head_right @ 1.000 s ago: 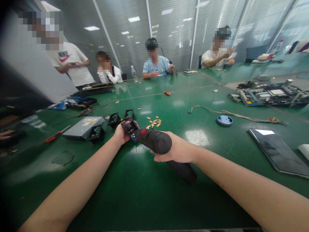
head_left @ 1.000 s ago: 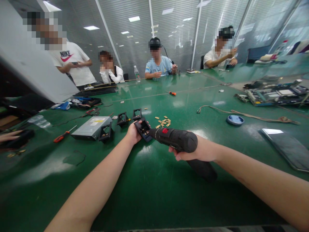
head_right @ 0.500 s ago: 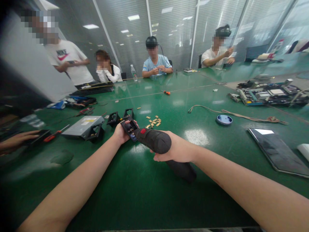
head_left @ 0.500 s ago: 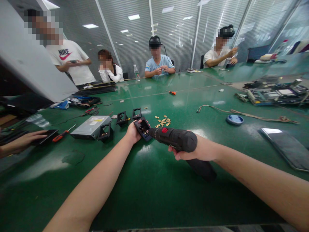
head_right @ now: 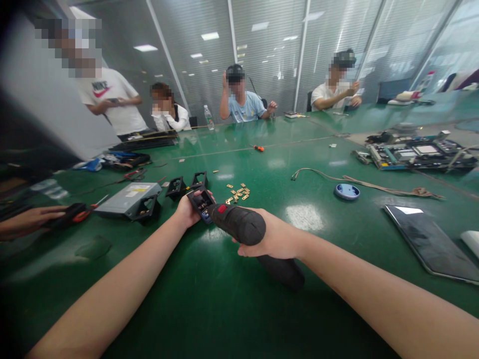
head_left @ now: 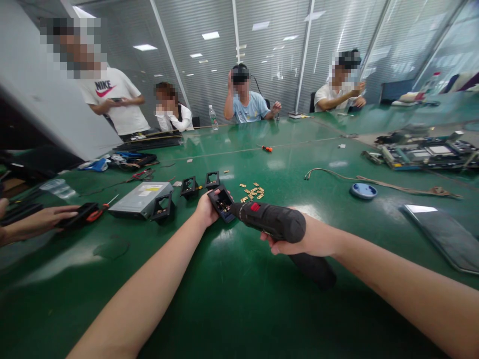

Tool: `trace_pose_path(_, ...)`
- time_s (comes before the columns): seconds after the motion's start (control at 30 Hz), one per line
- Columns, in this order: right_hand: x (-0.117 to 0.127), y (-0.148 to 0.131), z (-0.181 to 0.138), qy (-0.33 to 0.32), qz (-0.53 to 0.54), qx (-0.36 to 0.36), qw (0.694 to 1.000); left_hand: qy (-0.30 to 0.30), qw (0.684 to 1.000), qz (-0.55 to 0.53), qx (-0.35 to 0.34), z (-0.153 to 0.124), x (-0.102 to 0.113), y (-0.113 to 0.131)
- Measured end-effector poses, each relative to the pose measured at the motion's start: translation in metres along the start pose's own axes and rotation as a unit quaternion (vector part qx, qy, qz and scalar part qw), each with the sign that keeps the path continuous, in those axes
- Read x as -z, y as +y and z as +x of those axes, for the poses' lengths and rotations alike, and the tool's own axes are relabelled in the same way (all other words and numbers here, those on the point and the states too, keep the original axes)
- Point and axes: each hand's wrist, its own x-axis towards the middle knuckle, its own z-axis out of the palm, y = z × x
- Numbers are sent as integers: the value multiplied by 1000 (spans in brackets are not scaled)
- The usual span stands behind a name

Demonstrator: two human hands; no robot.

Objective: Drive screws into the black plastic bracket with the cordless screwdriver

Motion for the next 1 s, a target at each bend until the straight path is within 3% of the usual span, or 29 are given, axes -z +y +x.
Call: trace_pose_path(1.0, -1, -1, -1, -2, 8, -7, 1000, -7, 1000, -1, -3, 4, 3, -2)
